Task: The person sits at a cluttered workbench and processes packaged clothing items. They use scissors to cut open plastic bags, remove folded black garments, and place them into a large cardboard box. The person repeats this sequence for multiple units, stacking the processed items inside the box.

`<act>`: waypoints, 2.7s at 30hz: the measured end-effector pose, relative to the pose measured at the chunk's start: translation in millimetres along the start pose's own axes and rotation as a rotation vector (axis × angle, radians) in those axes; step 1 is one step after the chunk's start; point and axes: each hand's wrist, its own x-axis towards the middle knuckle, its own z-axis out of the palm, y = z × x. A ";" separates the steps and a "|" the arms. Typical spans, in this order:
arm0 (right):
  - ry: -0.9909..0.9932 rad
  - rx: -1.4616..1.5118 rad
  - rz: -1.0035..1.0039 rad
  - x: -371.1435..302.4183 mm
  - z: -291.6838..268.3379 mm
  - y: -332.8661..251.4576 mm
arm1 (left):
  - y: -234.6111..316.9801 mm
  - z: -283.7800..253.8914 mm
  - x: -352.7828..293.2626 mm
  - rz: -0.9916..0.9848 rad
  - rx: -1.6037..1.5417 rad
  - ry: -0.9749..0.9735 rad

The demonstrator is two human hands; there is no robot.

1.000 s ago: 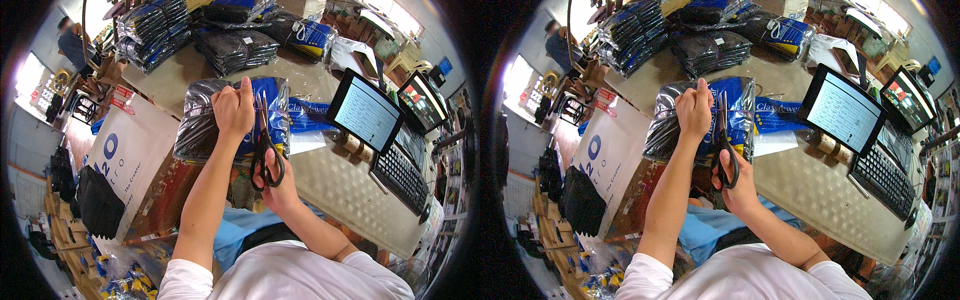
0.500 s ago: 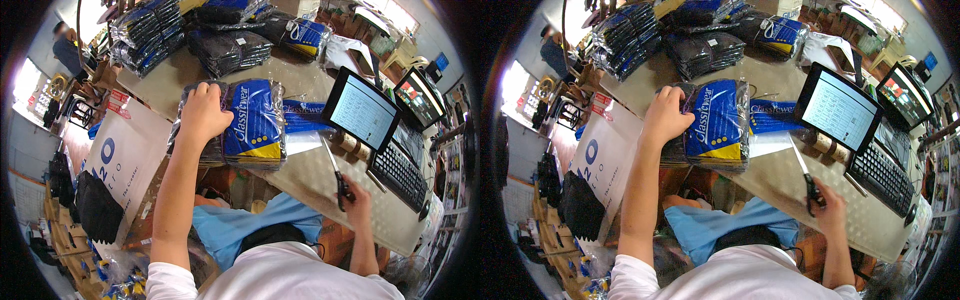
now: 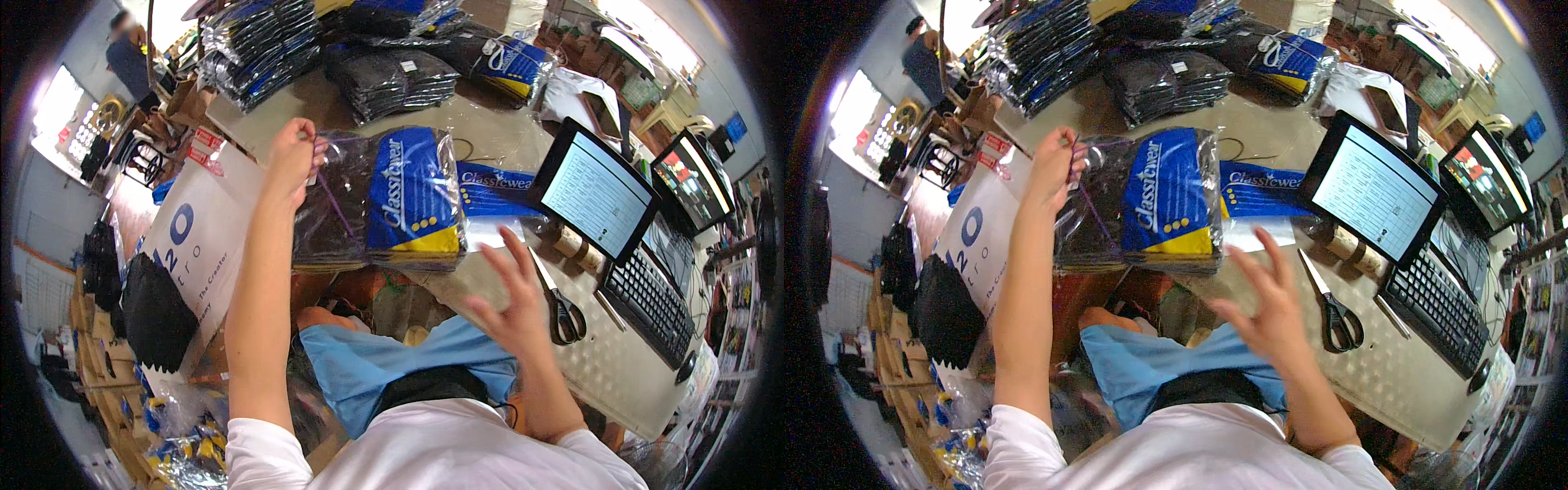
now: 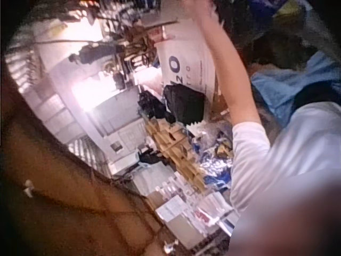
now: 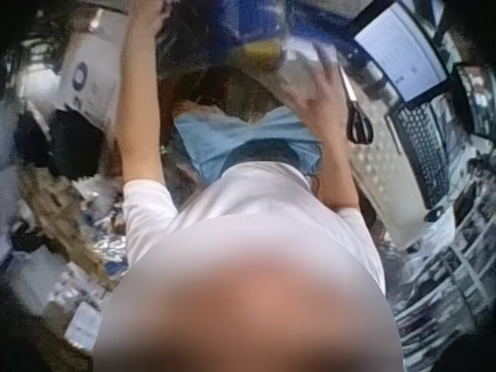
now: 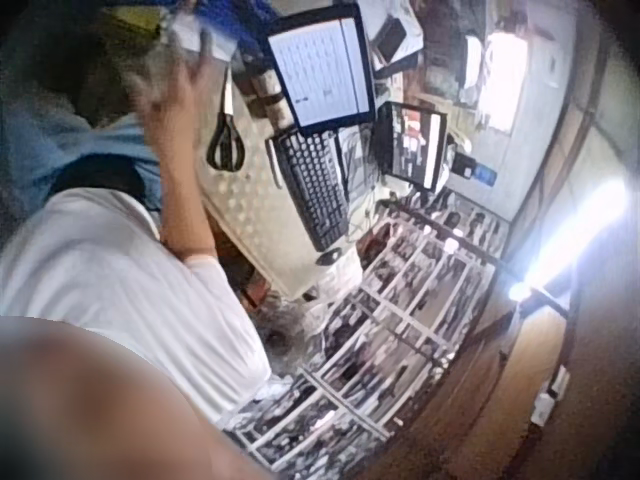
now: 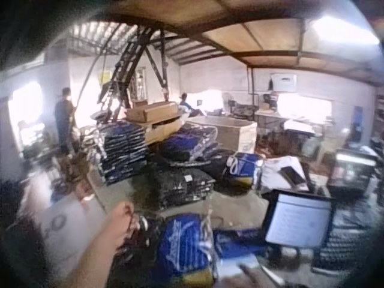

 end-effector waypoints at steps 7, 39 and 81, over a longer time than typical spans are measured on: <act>-0.005 -0.400 -0.262 57.2 61.9 -3.3 | 32.3 5.4 12.1 -0.155 -0.263 -0.066; 0.069 -0.427 -0.169 48.0 55.9 4.7 | -12.9 -194.9 -327.9 0.045 0.893 0.592; -0.724 0.558 -0.184 -65.4 102.9 14.5 | -38.6 -56.9 -285.7 0.082 0.714 -0.635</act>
